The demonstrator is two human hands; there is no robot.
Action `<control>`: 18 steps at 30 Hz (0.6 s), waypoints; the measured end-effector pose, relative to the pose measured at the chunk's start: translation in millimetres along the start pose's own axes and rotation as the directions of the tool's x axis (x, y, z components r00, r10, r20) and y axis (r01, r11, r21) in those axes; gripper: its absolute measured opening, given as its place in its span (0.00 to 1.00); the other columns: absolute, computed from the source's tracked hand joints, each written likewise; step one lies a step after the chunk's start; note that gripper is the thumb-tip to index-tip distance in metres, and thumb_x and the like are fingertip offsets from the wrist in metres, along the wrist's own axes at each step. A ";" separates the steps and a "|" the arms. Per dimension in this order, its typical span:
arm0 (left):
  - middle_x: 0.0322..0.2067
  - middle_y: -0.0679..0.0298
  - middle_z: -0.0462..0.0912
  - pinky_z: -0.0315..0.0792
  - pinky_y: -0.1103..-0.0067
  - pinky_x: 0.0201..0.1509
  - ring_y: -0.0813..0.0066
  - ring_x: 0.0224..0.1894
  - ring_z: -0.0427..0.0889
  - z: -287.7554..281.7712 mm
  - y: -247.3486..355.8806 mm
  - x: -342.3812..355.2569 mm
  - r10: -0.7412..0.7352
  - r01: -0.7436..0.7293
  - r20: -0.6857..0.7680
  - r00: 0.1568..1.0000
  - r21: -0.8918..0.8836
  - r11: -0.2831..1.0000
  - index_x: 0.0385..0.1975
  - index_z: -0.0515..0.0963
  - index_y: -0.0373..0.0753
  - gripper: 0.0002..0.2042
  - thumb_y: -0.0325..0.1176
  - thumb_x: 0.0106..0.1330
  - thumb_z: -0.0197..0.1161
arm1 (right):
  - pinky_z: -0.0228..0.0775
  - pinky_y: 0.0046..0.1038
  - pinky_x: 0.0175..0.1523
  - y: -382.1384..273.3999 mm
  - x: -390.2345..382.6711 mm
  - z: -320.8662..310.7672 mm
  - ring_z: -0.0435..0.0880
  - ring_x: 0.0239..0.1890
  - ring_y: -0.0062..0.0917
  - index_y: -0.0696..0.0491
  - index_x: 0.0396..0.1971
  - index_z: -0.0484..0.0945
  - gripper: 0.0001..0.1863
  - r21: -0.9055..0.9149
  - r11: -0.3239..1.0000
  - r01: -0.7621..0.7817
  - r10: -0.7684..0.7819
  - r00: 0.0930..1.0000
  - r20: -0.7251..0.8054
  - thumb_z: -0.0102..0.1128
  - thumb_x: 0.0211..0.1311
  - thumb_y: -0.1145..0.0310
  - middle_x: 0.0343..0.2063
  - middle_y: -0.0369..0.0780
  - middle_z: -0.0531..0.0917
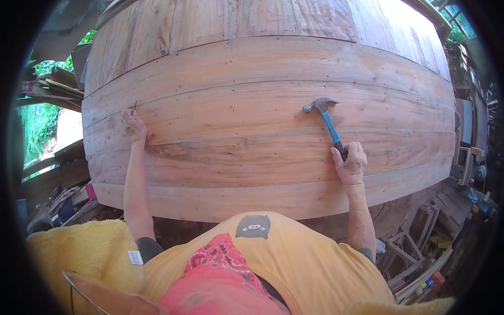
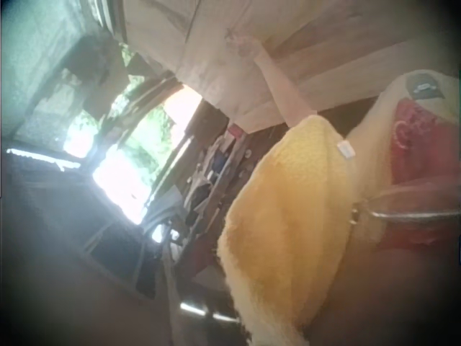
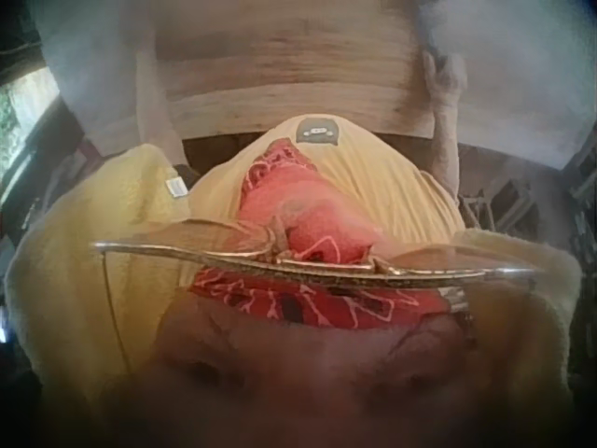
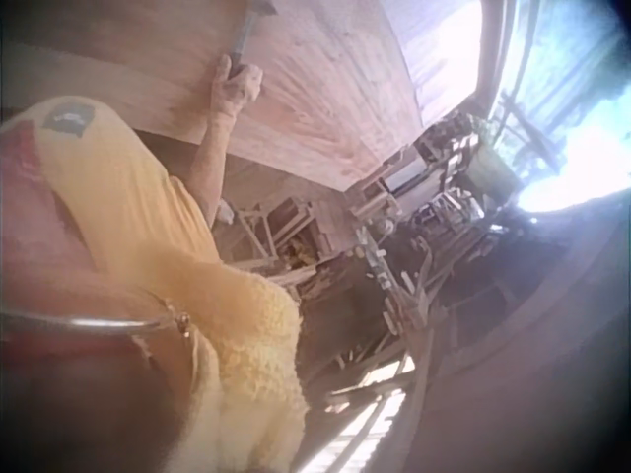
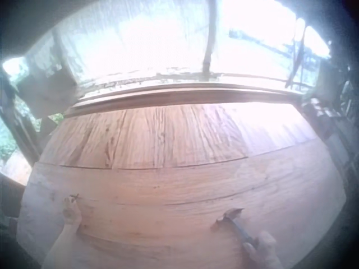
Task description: The person hammers nails into a large wooden board and then uses a power sander to smooth the surface of the wood.
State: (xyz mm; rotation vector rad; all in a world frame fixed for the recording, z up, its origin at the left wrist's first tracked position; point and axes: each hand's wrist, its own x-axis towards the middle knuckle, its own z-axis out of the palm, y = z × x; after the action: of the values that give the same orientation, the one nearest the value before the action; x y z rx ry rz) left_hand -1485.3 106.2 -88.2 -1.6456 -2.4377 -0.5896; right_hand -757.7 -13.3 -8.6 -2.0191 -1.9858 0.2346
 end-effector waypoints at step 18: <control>0.49 0.52 0.80 0.71 0.63 0.62 0.53 0.54 0.78 8.9 -31.6 -1.0 -0.028 0.031 0.035 0.999 -0.086 0.996 0.65 0.70 0.32 0.17 0.30 0.81 0.53 | 0.67 0.43 0.39 -8.2 6.3 -7.0 0.78 0.32 0.42 0.50 0.30 0.73 0.21 0.017 0.999 -0.049 0.048 0.999 0.026 0.80 0.55 0.58 0.28 0.40 0.77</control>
State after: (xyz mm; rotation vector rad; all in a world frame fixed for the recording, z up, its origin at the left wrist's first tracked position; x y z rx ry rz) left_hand -1513.0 98.6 -104.2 -1.6667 -2.4980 -0.6864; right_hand -763.0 -7.7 1.2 -2.0652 -1.9443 0.2883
